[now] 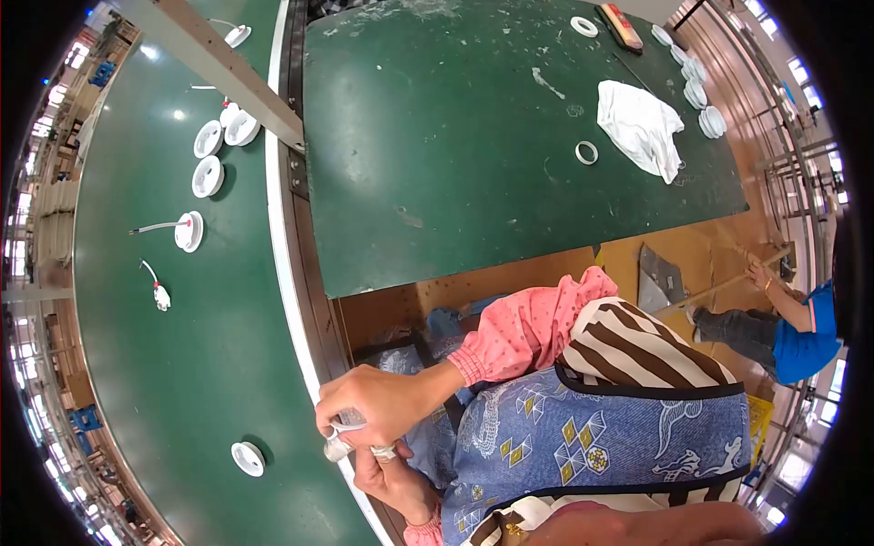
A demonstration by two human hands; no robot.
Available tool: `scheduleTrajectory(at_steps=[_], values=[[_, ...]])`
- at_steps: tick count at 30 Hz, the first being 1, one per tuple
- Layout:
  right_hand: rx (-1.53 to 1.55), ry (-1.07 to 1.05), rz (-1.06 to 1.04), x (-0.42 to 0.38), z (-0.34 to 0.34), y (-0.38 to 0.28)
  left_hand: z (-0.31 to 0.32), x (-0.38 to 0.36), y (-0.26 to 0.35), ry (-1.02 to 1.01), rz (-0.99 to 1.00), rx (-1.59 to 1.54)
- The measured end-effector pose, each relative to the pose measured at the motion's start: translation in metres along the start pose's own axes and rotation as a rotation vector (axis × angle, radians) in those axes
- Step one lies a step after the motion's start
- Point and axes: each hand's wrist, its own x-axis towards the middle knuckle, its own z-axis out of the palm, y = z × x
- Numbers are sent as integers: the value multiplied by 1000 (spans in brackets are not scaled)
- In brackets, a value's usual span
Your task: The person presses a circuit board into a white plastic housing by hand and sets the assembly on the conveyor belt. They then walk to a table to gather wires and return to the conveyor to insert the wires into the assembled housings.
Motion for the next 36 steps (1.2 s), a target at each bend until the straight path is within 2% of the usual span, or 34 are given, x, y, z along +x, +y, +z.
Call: scheduleTrajectory(at_steps=[2, 5, 8, 15, 18, 19, 21, 24, 29, 30, 31, 36], values=[[-6, 5, -61, -2, -1, 6, 4, -2, 1, 16, -25, 23], [29, -71, 43, -4, -7, 1, 1, 2, -2, -41, 13, 30], [-5, -123, 49, -8, -4, 4, -17, 1, -13, -69, 3, 45], [21, -161, 47, -18, 23, 7, -42, -22, -19, 1, -3, 22], [40, -218, 102, -24, 26, 8, -44, -36, -24, 22, -87, 114], [48, -215, 56, -24, 29, 8, -41, -40, -22, 50, -126, 122], [1, -314, 54, -28, 34, 17, -46, -48, -31, 57, -92, 177], [-46, -456, 44, -30, 51, 14, -43, -72, -40, 162, -79, 64], [-25, -750, 253, -52, 111, 19, -63, -116, -73, 443, 83, -84], [-20, -812, 267, -35, 85, 11, -32, -104, -61, 491, 93, -111], [-31, -879, 283, -36, 95, 11, -32, -112, -64, 552, 75, -144], [-34, -1169, 193, -43, 136, 2, -27, -142, -70, 815, 108, -197]])
